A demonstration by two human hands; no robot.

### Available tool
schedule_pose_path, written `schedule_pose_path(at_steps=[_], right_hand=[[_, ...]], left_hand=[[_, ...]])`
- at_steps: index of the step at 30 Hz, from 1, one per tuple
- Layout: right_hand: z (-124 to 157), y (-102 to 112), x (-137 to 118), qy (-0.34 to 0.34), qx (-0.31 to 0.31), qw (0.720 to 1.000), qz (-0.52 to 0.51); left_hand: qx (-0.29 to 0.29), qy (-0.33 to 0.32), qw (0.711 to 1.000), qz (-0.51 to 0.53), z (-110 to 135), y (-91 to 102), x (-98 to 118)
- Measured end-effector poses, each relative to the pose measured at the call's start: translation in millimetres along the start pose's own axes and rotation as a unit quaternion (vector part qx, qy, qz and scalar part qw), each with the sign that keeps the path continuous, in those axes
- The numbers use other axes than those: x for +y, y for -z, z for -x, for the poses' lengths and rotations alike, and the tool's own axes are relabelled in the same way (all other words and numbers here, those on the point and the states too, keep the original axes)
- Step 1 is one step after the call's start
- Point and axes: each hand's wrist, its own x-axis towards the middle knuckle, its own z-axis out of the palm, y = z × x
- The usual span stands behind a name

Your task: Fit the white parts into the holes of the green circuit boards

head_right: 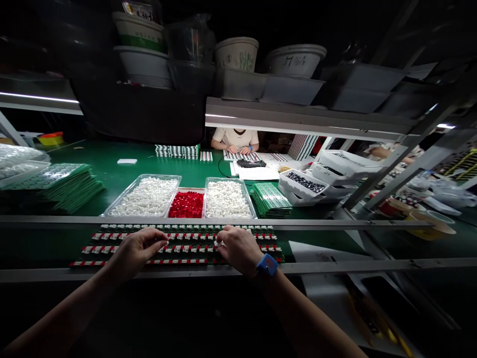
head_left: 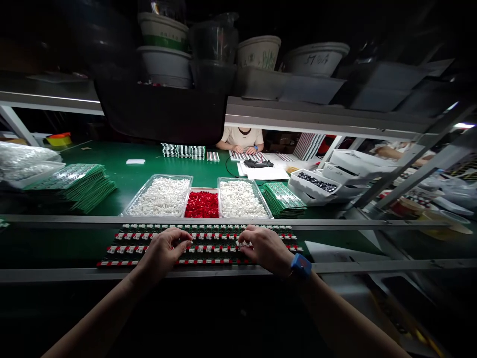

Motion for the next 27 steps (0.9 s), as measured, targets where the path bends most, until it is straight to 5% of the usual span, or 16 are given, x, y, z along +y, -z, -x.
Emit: schedule_pose_path(at_steps=[14,27], right_hand=[[-14.0,-5.8,-20.2,-0.057,0.001,0.995,0.077],[-14.1,-13.7,-24.4,-0.105,0.036,0.993,0.029]], left_hand=[[-0.037,-0.042,0.994,-0.095,-5.6,-0.1,6.8],[-0.084,-0.072,0.978,-0.176,-10.9,-2.3,16.9]])
